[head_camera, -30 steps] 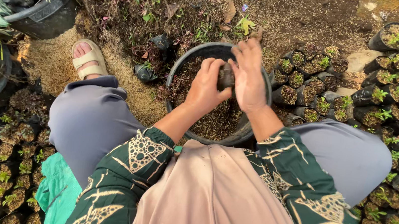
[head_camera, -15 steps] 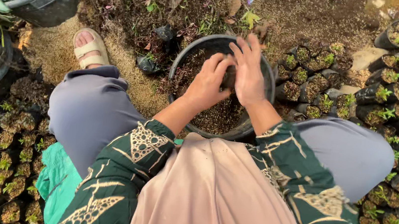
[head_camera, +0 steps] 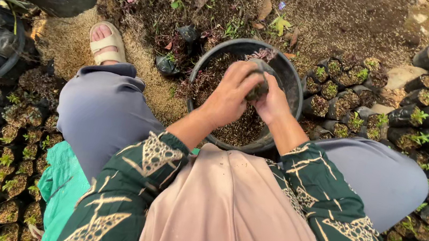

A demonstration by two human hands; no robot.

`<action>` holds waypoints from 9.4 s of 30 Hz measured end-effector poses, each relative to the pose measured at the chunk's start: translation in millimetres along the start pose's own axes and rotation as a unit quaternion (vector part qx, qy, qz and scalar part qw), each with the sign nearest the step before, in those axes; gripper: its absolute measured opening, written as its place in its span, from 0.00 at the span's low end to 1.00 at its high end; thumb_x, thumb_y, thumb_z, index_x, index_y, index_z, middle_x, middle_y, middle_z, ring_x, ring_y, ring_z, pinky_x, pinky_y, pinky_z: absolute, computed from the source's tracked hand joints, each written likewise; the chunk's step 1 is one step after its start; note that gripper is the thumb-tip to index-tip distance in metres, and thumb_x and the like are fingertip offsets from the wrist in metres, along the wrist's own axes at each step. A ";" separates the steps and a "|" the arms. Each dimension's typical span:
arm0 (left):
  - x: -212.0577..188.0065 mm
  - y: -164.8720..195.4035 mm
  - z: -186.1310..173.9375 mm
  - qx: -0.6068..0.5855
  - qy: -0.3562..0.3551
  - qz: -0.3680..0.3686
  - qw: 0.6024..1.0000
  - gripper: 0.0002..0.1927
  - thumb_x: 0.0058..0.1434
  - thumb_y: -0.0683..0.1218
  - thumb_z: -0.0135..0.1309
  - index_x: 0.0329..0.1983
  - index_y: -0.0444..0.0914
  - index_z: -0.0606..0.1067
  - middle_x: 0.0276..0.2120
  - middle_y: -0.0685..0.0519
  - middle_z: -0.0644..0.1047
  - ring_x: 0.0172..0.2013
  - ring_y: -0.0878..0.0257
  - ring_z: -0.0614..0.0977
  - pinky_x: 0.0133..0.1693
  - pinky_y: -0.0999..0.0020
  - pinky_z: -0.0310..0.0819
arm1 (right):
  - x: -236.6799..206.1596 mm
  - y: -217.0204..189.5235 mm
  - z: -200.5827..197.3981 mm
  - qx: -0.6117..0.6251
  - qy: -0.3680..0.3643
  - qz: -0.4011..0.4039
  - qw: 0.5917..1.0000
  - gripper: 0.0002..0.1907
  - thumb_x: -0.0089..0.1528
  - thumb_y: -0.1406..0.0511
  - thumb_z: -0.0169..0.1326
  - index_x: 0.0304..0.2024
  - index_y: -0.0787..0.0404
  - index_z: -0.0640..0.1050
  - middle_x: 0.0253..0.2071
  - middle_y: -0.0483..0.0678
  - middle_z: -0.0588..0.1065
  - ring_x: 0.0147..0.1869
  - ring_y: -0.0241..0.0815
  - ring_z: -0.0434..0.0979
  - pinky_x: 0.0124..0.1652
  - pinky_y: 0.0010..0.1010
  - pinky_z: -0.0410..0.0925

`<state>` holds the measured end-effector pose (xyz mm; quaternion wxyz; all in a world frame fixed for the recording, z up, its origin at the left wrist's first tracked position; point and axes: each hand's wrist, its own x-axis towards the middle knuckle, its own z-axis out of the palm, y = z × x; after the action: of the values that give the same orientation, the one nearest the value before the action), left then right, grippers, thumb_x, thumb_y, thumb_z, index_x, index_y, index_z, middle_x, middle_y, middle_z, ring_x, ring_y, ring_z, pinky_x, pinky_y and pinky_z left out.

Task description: The person sits on the ground and repeatedly fills small black polybags with soil from a large black basin, then inserts small seedlings into each bag. The person handles the seedlings and soil by hand, pressing the soil around the roots and placing the filled bags aside.

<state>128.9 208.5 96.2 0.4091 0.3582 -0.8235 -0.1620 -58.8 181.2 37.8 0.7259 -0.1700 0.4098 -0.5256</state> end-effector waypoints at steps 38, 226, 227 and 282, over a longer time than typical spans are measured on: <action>26.7 -32.3 53.3 -0.153 0.071 -0.432 0.886 0.38 0.50 0.40 0.60 0.66 0.36 0.62 0.58 0.41 0.65 0.58 0.44 0.70 0.61 0.55 0.65 | 16.1 -43.1 62.3 -0.089 -0.126 -0.204 0.967 0.22 0.71 0.59 0.47 0.64 0.58 0.63 0.55 0.49 0.73 0.56 0.45 0.77 0.59 0.39 0.70; 30.0 -33.5 35.0 -0.545 -0.019 -0.457 0.702 0.37 0.56 0.37 0.50 0.71 0.51 0.64 0.62 0.50 0.69 0.49 0.54 0.80 0.39 0.62 0.84 | 19.6 -92.9 2.6 -0.410 0.049 0.036 0.910 0.20 0.70 0.58 0.50 0.56 0.64 0.79 0.45 0.46 0.81 0.45 0.38 0.79 0.44 0.32 0.73; 29.8 -32.2 36.6 -0.525 -0.034 -0.450 0.721 0.38 0.56 0.37 0.51 0.71 0.50 0.63 0.61 0.50 0.68 0.50 0.56 0.79 0.41 0.62 0.84 | 20.3 -95.6 6.0 -0.414 0.077 0.056 0.905 0.22 0.72 0.55 0.52 0.54 0.68 0.81 0.42 0.49 0.81 0.43 0.39 0.79 0.42 0.33 0.72; 21.8 -53.1 53.2 -0.466 -0.008 -0.471 0.749 0.48 0.49 0.50 0.67 0.71 0.43 0.57 0.67 0.50 0.54 0.64 0.52 0.68 0.53 0.56 0.80 | -9.7 -51.6 35.0 -0.460 0.035 -0.086 0.883 0.21 0.67 0.67 0.52 0.63 0.61 0.73 0.50 0.48 0.78 0.51 0.38 0.78 0.48 0.31 0.73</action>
<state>102.2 154.7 46.0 0.3901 0.4645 -0.3758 -0.7006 -65.0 163.3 98.0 0.5031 -0.5008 0.6145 -0.3442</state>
